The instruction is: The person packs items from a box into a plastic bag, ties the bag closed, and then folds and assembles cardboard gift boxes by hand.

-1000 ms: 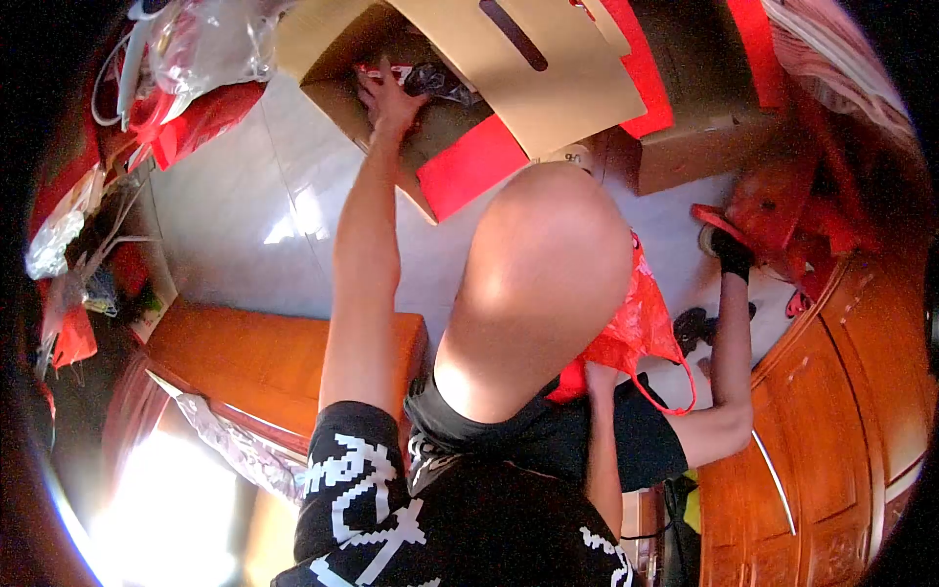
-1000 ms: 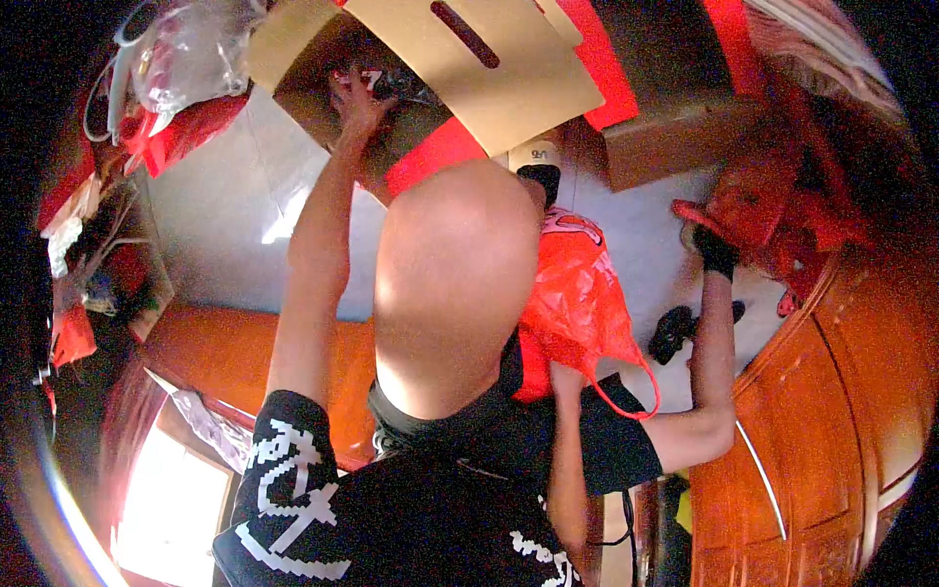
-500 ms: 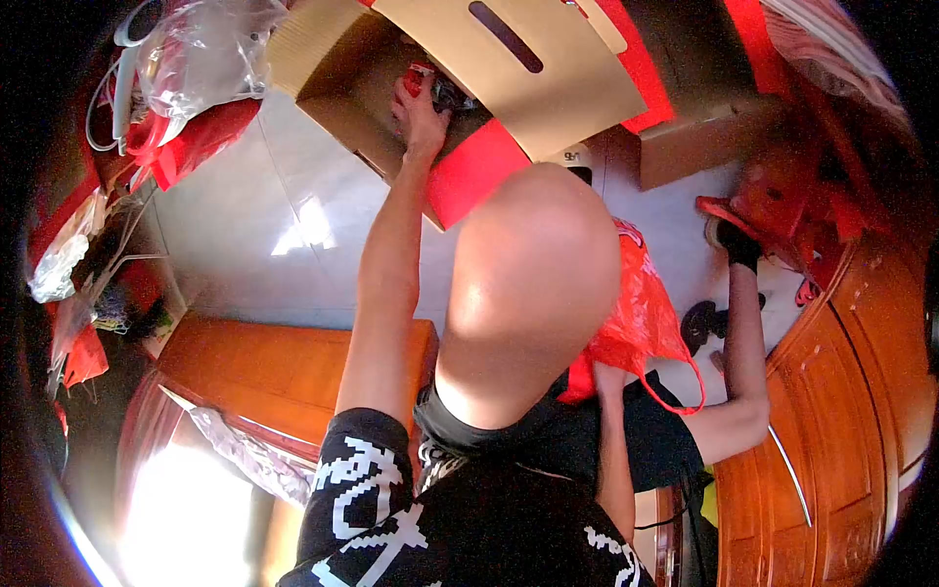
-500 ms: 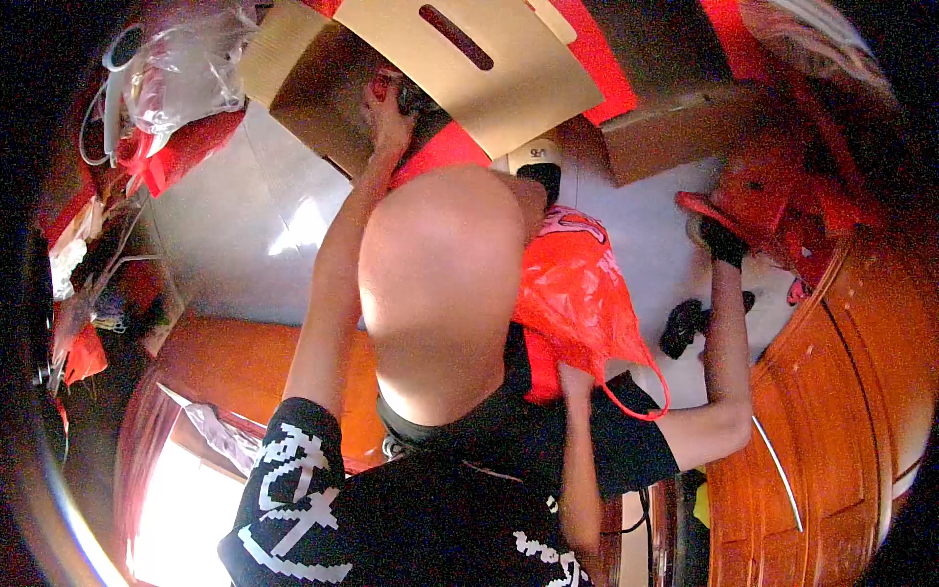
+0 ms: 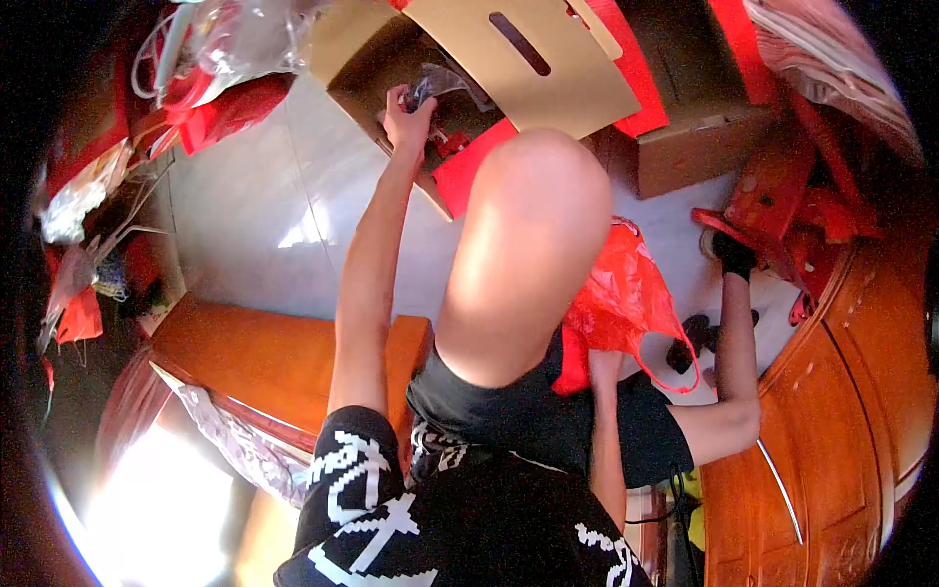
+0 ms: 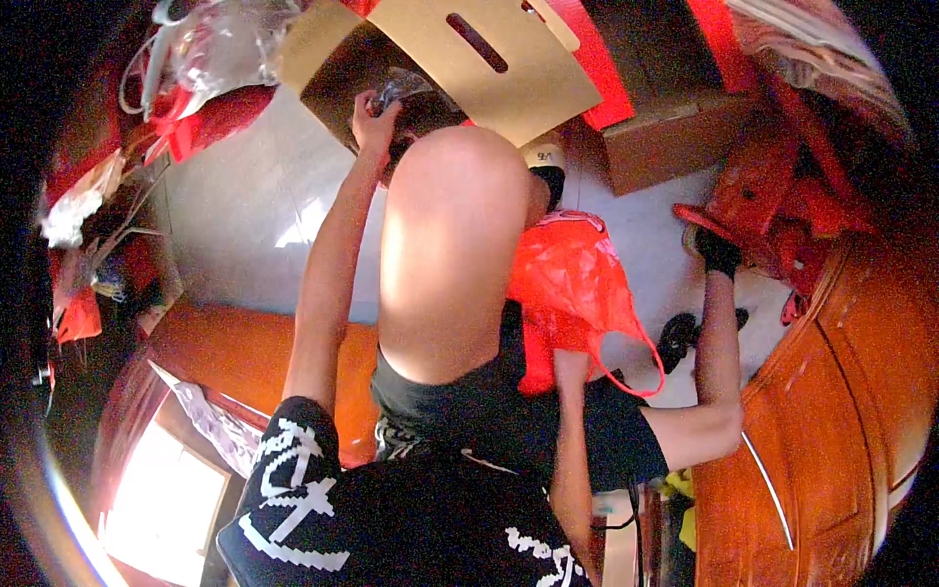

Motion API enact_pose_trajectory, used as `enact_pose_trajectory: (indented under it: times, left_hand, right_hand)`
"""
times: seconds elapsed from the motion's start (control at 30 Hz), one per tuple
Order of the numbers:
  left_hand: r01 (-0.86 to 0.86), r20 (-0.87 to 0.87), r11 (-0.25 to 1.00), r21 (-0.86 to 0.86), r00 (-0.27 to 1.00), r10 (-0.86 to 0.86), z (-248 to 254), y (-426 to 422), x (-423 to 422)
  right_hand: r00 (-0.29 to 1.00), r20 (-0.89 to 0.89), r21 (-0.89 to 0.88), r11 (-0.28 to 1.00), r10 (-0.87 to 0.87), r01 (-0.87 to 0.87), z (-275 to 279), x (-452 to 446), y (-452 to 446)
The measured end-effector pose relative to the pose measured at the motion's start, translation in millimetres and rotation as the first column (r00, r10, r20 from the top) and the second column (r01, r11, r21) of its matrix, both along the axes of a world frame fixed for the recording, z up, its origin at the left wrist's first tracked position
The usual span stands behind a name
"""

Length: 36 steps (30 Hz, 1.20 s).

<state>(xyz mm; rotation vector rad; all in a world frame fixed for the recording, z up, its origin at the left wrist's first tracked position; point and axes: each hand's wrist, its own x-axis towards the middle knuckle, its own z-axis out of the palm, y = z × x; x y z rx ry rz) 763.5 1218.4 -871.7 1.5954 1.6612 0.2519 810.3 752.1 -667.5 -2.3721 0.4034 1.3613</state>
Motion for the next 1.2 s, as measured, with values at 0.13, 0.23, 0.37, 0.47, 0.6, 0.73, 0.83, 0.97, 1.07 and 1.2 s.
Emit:
enact_pose_trajectory:
  times: [0.13,0.23,0.37,0.47,0.6,0.73,0.83,0.97,1.07,1.2]
  left_hand:
    - [-0.141,0.631,0.990,0.025,0.770,0.093,90,-10,30]
    - [0.063,0.642,0.993,0.095,0.759,-0.109,169,27,36]
    - [0.237,0.797,0.949,0.206,0.522,-0.303,362,-15,118]
    - [0.250,0.550,0.669,0.699,0.409,-0.728,435,-84,197]
    - [0.130,0.361,0.421,0.898,0.331,-0.872,447,-248,299]
    - [0.340,0.051,0.115,0.933,0.192,-0.980,350,-388,397]
    - [0.851,-0.255,-0.077,0.519,0.068,-0.964,211,-427,382]
    - [0.687,-0.105,-0.363,0.630,-0.387,-0.916,236,-350,351]
    - [0.736,-0.124,-0.307,0.603,-0.293,-0.948,309,-238,294]
    - [0.813,0.066,0.279,0.512,0.286,-0.956,320,-96,212]
  right_hand:
    - [0.970,0.242,0.210,0.977,-0.032,-0.020,-22,-7,-16]
    - [0.950,0.303,0.407,0.912,-0.081,-0.052,-42,-14,-20]
    - [0.864,0.497,0.368,0.921,-0.078,-0.128,-34,-7,-11]
    - [0.883,0.454,0.394,0.916,-0.118,-0.080,-34,-10,-10]
    - [0.915,0.390,0.372,0.927,-0.103,-0.055,-52,-26,-15]
    - [0.894,0.388,0.490,0.872,-0.224,0.006,-22,-11,-11]
    - [0.904,0.393,0.451,0.892,-0.168,-0.030,-55,-27,-12]
    - [0.941,0.307,0.374,0.927,-0.140,0.016,-34,-13,-6]
    - [0.935,0.322,0.412,0.911,-0.150,0.004,-33,-10,-4]
    - [0.950,0.283,0.421,0.907,-0.131,0.000,-36,-13,-6]
